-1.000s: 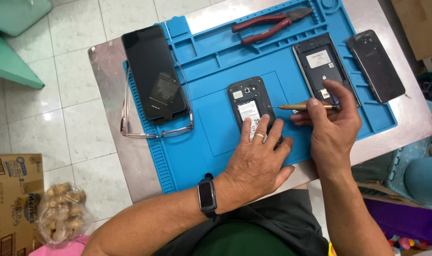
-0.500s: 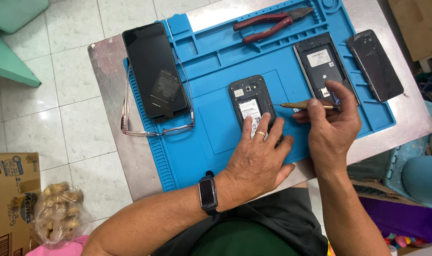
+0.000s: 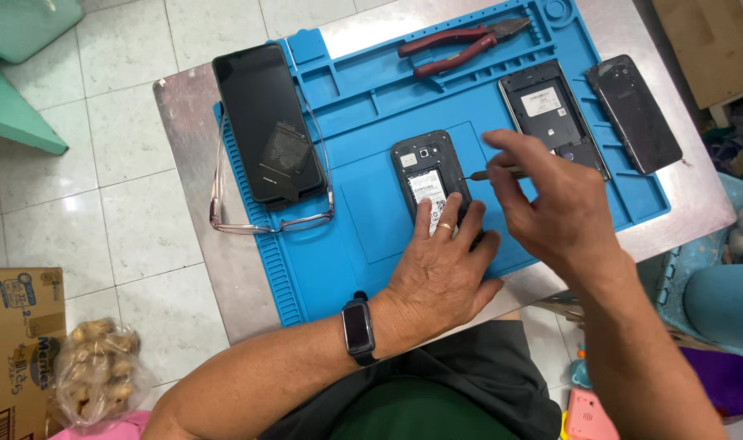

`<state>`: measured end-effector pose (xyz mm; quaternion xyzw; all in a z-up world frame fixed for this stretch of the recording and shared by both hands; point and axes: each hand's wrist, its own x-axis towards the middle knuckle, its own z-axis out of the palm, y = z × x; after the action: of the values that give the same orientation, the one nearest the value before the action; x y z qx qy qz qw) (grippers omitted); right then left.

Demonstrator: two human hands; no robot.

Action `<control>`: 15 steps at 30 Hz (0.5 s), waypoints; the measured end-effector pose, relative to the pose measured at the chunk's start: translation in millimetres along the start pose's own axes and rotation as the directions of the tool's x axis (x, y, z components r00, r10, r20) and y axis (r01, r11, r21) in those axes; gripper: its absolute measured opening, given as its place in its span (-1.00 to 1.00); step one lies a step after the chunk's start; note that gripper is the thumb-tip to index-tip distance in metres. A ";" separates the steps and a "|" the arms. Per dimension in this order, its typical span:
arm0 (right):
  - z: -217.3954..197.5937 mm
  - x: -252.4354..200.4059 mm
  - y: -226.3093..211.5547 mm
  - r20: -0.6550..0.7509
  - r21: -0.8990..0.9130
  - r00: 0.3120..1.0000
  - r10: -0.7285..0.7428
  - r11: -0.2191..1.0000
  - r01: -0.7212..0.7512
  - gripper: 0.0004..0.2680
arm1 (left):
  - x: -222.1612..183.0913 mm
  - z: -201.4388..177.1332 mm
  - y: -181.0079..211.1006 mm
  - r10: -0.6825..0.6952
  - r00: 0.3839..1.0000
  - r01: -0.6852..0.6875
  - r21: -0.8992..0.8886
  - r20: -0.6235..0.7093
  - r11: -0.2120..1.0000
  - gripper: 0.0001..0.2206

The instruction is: The person uses a small screwdriver to unscrew components from the back of a disassembled smartphone placed on a blue work mat. They manipulate the phone's internal parts and the tool with both hands while seated.

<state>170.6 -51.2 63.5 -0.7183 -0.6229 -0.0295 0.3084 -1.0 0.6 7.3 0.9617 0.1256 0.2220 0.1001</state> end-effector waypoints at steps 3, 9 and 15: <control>-7.0 9.4 -2.4 0.110 -0.028 0.985 -0.134 0.990 0.138 -0.77 | -1.0 1.9 -1.0 0.004 1.000 -0.004 -0.002 0.002 1.000 -0.43; -9.9 10.8 2.0 0.186 0.010 0.965 -0.187 0.982 0.188 -0.74 | 0.0 2.6 -1.7 0.003 1.000 -0.003 0.019 -0.003 1.000 -0.43; -10.1 10.8 -10.4 0.179 0.023 0.978 -0.108 0.994 0.106 -0.77 | -0.9 3.8 -1.4 0.001 1.000 -0.001 0.043 0.009 0.999 -0.44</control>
<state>167.0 -46.1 80.6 -0.6814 -0.6861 0.0229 0.2537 -0.3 1.1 3.2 0.9648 0.1295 0.2147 0.0799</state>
